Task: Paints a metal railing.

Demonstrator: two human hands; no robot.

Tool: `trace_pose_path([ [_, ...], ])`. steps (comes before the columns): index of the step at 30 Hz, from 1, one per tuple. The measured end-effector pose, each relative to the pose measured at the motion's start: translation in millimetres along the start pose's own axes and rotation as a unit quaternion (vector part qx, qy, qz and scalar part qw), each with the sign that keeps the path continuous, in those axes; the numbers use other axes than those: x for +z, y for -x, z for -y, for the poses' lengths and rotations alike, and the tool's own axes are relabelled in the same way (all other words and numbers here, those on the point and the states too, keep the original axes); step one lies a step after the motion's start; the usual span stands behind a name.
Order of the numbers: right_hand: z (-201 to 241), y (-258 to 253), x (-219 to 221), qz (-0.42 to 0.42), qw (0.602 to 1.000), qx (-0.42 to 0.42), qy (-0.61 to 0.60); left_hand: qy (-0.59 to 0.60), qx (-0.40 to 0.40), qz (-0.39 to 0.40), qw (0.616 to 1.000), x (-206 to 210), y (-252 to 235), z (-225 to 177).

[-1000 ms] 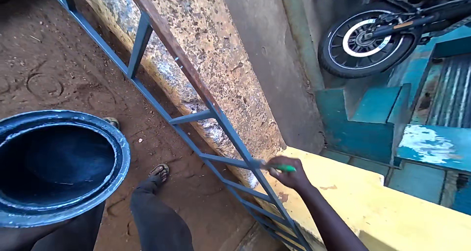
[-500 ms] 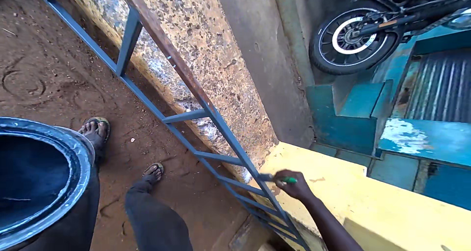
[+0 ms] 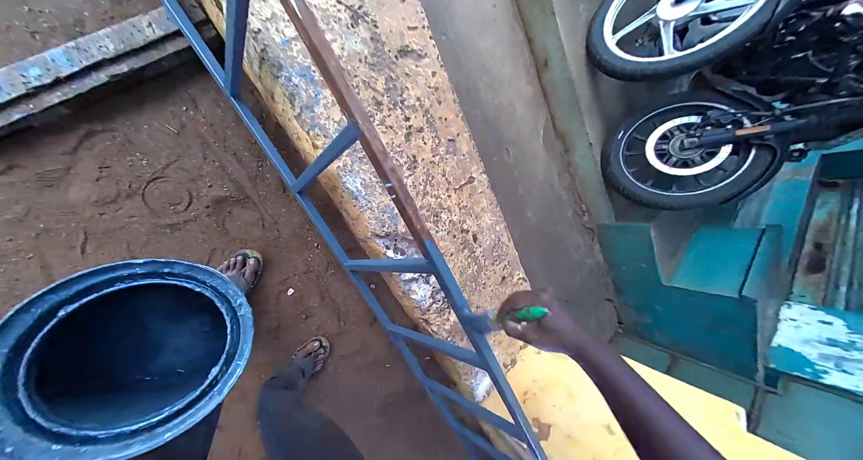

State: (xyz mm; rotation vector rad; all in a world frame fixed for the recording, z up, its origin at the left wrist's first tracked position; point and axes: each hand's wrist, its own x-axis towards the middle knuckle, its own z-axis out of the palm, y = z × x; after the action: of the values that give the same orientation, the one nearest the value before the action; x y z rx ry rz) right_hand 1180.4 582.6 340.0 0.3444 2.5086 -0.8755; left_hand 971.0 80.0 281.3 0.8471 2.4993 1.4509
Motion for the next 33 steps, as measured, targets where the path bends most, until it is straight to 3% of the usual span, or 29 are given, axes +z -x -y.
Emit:
trace_pose_path([
  [3, 21.8, -42.6, -17.9, -0.007, 1.0, 0.01, 0.009, -0.016, 0.004, -0.013, 1.0, -2.0, 4.1, 16.6],
  [7, 60.6, -159.7, -15.2, -0.179, 0.981, -0.059, -0.047, -0.008, -0.039, -0.01, 0.999, -11.5, 1.3, 17.9],
  [10, 75.2, -187.1, -12.8, -0.264, 0.956, -0.11, -0.066, -0.029, -0.037, -0.013, 0.999, -15.1, -1.5, 23.3],
  [12, 64.7, -157.9, -10.0, -0.218, 0.97, -0.099, -0.025, -0.026, -0.036, -0.014, 0.999, -18.3, -9.7, 18.6],
  [15, 36.4, -92.4, -16.4, -0.048, 0.997, -0.051, 0.032, -0.049, -0.036, -0.012, 0.998, -25.0, -18.6, 18.4],
  [18, 32.7, -80.5, -36.1, 0.111, 0.993, 0.002, 0.042, -0.036, -0.032, -0.034, 0.998, -26.4, -22.1, 23.9],
  [20, 49.2, -113.9, -44.6, 0.07, 0.997, 0.0, 0.031, -0.031, -0.021, -0.04, 0.999, -26.4, -19.5, 34.1],
  [22, 70.6, -168.5, -42.6, -0.041, 0.999, -0.02, -0.004, -0.052, -0.022, -0.033, 0.998, -29.0, -22.9, 35.1],
  [25, 100.4, -243.8, -34.3, -0.195, 0.976, -0.077, -0.064, -0.076, -0.03, -0.022, 0.996, -29.7, -38.8, 22.9],
  [27, 105.5, -258.3, -31.0, -0.247, 0.956, -0.128, -0.089, -0.056, -0.058, -0.015, 0.997, -30.0, -44.1, 19.4],
  [29, 96.0, -237.1, -28.9, -0.209, 0.968, -0.128, -0.059, -0.046, -0.073, -0.007, 0.996, -31.3, -39.0, 29.1],
  [33, 76.6, -176.4, -47.0, 0.023, 0.999, -0.025, 0.034, -0.008, -0.092, -0.041, 0.995, -33.1, -14.2, 54.6],
])
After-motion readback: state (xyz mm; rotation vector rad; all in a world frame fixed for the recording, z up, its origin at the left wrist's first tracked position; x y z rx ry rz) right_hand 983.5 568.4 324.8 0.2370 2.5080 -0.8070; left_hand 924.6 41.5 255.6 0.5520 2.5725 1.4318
